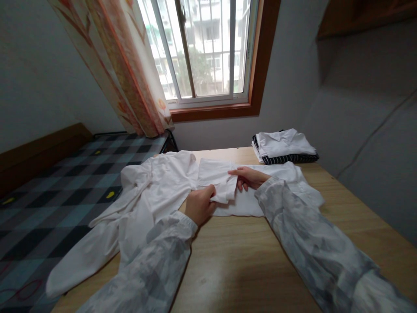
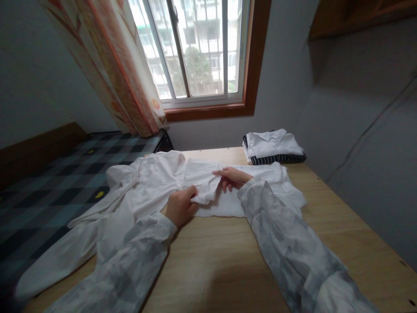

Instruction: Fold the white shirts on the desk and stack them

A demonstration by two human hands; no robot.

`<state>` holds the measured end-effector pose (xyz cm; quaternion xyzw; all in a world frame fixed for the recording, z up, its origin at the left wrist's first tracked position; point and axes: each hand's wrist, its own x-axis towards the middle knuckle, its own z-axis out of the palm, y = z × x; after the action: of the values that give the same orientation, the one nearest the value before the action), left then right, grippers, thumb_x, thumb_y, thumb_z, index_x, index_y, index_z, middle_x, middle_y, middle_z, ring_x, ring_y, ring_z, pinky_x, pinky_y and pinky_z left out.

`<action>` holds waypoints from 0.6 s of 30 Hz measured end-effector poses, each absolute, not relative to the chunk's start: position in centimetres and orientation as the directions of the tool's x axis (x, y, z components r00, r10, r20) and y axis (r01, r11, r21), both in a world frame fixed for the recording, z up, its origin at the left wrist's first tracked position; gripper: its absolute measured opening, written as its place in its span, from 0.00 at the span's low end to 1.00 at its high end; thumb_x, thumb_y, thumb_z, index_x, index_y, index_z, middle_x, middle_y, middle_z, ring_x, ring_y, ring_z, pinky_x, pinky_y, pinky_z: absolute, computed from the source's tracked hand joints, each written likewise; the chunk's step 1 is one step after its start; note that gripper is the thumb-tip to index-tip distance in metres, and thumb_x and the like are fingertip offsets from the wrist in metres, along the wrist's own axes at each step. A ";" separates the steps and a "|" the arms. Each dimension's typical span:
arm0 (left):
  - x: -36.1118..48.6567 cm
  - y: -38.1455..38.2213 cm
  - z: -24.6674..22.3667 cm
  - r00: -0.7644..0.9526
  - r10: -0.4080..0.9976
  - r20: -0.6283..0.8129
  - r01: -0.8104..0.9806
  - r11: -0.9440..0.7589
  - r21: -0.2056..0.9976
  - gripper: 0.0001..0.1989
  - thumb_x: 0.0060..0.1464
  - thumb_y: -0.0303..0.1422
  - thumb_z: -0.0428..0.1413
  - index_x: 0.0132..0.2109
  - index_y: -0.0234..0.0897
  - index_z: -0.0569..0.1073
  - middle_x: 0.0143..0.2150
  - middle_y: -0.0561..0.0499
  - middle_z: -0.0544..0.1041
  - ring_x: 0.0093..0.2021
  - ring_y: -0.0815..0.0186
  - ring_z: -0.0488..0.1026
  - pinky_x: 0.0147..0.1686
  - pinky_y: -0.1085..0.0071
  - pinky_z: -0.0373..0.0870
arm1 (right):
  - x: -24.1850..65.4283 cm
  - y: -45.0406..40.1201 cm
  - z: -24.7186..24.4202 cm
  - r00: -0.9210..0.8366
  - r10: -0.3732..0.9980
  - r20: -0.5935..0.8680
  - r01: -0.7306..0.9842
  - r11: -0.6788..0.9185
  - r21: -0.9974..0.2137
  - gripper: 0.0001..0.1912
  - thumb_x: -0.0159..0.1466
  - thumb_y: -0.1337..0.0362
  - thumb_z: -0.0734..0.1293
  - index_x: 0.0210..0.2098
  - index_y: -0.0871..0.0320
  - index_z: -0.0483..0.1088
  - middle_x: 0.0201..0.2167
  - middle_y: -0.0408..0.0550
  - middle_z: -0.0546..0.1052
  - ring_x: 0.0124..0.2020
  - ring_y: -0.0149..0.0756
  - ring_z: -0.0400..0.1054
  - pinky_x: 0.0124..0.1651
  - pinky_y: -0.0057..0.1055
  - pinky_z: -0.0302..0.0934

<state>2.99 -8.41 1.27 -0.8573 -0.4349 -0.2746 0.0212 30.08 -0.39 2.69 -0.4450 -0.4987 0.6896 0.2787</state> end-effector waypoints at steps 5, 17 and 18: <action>3.4 -8.6 1.6 0.564 0.691 0.451 0.723 -0.678 0.134 0.14 0.64 0.42 0.65 0.34 0.43 0.72 0.28 0.51 0.80 0.29 0.59 0.77 0.31 0.65 0.58 | 29.6 -0.6 3.4 -0.393 0.859 -0.327 0.025 -0.346 -0.938 0.17 0.71 0.54 0.77 0.48 0.61 0.76 0.31 0.47 0.85 0.19 0.32 0.75 0.13 0.22 0.65; 3.5 -8.7 2.3 0.749 0.458 0.479 0.564 -0.820 -0.099 0.21 0.77 0.45 0.55 0.36 0.40 0.76 0.36 0.48 0.81 0.36 0.59 0.77 0.42 0.60 0.67 | 27.6 -1.6 3.0 -0.384 0.910 -0.157 -0.197 -0.246 -0.949 0.20 0.60 0.68 0.81 0.51 0.60 0.82 0.48 0.54 0.88 0.50 0.47 0.84 0.54 0.36 0.80; 3.6 -8.7 2.3 0.742 0.448 0.498 0.562 -0.822 -0.098 0.21 0.77 0.44 0.54 0.36 0.39 0.77 0.37 0.47 0.81 0.38 0.58 0.77 0.44 0.59 0.68 | 27.7 -1.6 3.1 -0.392 0.907 -0.151 -0.167 -0.231 -0.958 0.18 0.60 0.68 0.82 0.50 0.60 0.83 0.47 0.54 0.88 0.50 0.46 0.84 0.54 0.36 0.80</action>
<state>3.62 -8.70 2.34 -0.9254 -0.2729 -0.2331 0.1216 27.67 -1.65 3.12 -0.3862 -0.4793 0.6830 0.3932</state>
